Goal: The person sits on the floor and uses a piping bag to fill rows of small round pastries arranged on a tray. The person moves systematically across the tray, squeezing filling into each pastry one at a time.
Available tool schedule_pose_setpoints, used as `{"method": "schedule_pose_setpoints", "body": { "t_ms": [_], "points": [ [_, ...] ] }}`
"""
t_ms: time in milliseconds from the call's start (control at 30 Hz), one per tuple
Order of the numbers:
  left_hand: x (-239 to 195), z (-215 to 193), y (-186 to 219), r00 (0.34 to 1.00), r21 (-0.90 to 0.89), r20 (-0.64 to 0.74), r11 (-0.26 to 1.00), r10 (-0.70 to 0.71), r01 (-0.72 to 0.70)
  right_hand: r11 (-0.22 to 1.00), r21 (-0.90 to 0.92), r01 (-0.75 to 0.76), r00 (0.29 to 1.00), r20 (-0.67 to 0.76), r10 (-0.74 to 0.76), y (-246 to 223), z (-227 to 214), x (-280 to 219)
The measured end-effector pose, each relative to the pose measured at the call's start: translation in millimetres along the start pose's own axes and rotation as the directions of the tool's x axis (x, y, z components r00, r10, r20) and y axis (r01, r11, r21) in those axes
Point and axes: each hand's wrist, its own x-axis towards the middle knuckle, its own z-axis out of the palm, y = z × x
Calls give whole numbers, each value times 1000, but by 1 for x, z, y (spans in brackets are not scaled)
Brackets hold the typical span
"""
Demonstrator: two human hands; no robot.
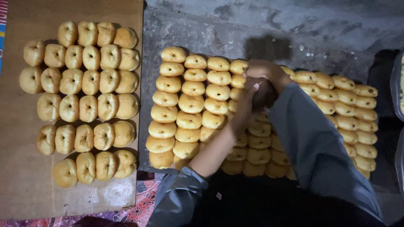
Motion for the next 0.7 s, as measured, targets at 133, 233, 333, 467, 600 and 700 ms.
{"method": "schedule_pose_setpoints", "body": {
  "t_ms": [133, 233, 333, 467, 600, 700],
  "points": [
    [-5, -3, 6, 1000, -31, 8, 999, -10, 10, 998, -61, 17, 989, -148, -26, 0, 5, 0],
    [-10, -12, 5, 943, 324, 107, 886, 314, -332, 999, -37, -7, 979, -205, -1, 9, 13, 10],
    [-11, -16, 6, 774, 548, 338, 557, 535, -624, 993, -119, 29, 974, -222, -55, 22, 21, 25],
    [-15, -16, 7, 873, 511, 273, 708, 403, -487, 990, -122, 66, 963, -253, -95, 28, 22, 35],
    [-10, -7, 8, 999, 27, -49, 1000, -3, 5, 770, 502, 394, 919, -213, -331, 29, 25, 0],
    [-5, -9, 3, 997, -54, 29, 996, 70, -68, 500, 807, 316, 937, -183, -297, 27, 27, -33]
  ]
}}
